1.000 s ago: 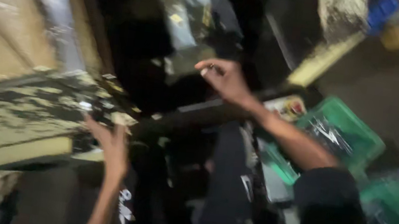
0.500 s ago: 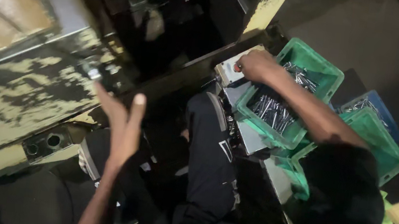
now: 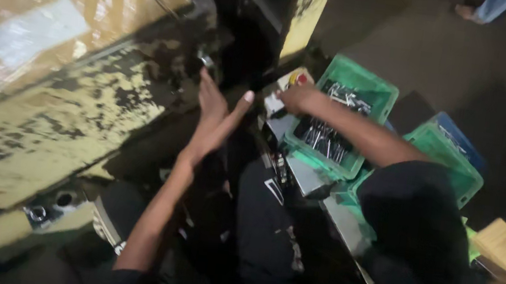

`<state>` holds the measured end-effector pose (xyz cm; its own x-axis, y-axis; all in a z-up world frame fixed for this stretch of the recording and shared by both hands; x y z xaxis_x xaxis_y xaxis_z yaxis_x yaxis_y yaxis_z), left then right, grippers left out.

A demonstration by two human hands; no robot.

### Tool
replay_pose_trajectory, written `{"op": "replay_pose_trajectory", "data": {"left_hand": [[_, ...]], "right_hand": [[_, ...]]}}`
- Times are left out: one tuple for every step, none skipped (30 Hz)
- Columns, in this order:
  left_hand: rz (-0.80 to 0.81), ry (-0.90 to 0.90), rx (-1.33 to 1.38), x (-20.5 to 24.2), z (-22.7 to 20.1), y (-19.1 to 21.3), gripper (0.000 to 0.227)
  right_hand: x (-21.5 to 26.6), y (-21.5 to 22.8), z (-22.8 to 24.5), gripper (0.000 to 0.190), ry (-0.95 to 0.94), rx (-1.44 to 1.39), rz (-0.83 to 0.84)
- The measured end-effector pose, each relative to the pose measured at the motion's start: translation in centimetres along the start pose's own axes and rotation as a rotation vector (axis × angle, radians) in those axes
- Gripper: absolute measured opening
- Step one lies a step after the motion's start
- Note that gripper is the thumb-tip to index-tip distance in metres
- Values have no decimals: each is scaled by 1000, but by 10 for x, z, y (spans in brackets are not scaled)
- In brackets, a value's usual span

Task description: The person repeatedly picks metal fasteners from green bins and inserts them one at a time into a machine slot. They occasionally wipe the machine surface with a green cloth. The fasteners are handled individually and placed into the machine throughout the clip.

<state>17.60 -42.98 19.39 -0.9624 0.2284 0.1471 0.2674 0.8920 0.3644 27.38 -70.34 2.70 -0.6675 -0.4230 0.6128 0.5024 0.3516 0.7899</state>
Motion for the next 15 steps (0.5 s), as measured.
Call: {"op": "replay_pose_trajectory", "data": {"left_hand": [[3, -12, -44, -11, -2, -8, 125], [-7, -19, -83, -19, -3, -16, 127], [-17, -24, -122, -29, -4, -21, 129], [-12, -21, -113, -36, -3, -29, 131], [-6, -18, -104, -43, -4, -36, 133], [-3, -13, -97, -49, -5, -42, 135], [19, 15, -110, -54, -5, -48, 137], [43, 44, -124, -60, -7, -53, 139], [66, 73, -137, -67, -9, -56, 141], [62, 65, -170, -70, -13, -60, 143], [57, 58, -203, -74, -16, -64, 145], [54, 53, -238, -76, -17, -67, 147], [69, 63, -240, -78, -18, -71, 146], [83, 69, -245, -82, -20, -74, 146], [98, 74, -251, -84, -21, -77, 146]], "right_hand": [[-5, -4, 1, 62, -36, 8, 25], [-9, 1, 3, 51, 21, 37, -40], [-11, 5, 6, 42, 78, 67, -105], [-8, 8, 9, 34, 140, 95, -158], [-3, 13, 7, 31, 119, 41, -201], [4, 20, 6, 29, 102, -15, -245], [12, 31, 6, 26, 86, -70, -289], [23, 43, 6, 24, 69, -129, -333], [36, 57, 8, 23, 53, -187, -376], [54, 64, 14, 22, 33, -252, -413], [73, 74, 22, 22, 59, -252, -498], [95, 81, 33, 21, 84, -255, -582], [118, 86, 44, 21, 109, -258, -666], [139, 87, 51, 23, 65, -317, -661], [157, 86, 60, 27, 20, -377, -656]]}}
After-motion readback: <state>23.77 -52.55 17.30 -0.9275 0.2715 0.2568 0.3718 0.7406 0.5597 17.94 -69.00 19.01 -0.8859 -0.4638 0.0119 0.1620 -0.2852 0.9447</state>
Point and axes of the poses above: each hand's wrist, its own x-axis away from the middle knuckle, its own y-axis out of the back of the hand, z = x × y, the point moved 5 cm from there along -x, towards the middle knuckle, and after that the axes turned 14 degrees about y, right-handed, at the moved point
